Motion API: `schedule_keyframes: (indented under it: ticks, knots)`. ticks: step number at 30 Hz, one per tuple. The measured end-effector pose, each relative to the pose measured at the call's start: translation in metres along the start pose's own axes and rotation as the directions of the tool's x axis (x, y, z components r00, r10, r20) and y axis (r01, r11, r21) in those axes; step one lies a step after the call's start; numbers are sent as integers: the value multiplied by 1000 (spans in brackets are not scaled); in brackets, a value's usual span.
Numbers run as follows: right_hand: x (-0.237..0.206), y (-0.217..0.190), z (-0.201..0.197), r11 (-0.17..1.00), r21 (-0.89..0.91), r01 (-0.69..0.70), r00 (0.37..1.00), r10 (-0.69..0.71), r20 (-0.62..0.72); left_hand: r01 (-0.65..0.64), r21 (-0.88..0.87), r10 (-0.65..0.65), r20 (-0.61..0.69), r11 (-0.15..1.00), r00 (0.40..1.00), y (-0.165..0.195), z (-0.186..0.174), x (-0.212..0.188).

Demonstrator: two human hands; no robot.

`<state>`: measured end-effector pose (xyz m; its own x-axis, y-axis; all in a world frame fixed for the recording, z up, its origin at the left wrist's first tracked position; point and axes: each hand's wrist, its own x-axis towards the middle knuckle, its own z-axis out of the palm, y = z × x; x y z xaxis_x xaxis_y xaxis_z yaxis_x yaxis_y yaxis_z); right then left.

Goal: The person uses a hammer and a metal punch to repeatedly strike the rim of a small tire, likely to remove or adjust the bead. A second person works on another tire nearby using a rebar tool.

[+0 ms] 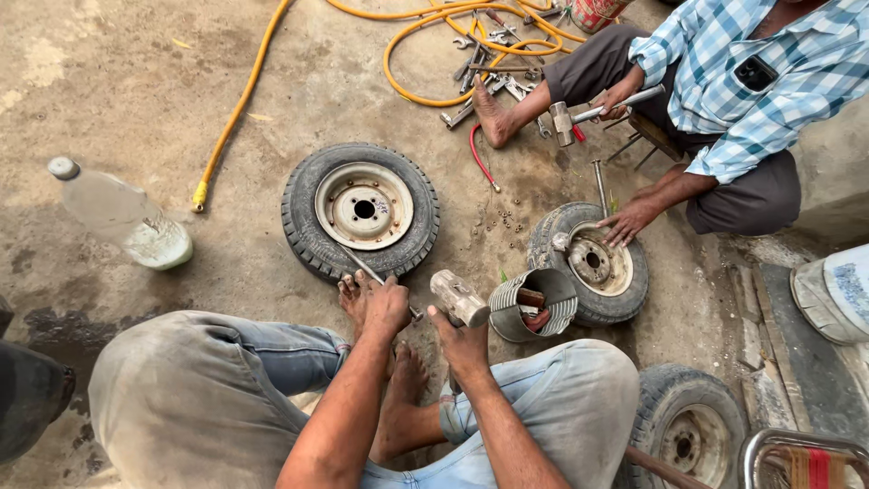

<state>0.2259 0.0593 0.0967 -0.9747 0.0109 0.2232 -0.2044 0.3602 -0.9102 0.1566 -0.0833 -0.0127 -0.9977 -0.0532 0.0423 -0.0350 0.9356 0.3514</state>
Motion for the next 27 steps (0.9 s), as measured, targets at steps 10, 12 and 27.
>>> schedule_keyframes:
  ticks: [10, 12, 27]
  knots:
    - [-10, -50, -34, 994, 59, -92, 995, 93, -19, -49, -326, 58, 19, 944, 998, -8, -29, -3]
    - [-13, -41, -31, 975, -173, 141, 990, -138, 26, -53, -266, 76, 78, 963, 994, -2, -29, -2]
    - [-3, 15, 23, 919, 8, -395, 918, 394, 46, 88, -185, -67, 117, 979, 991, -7, 20, -1]
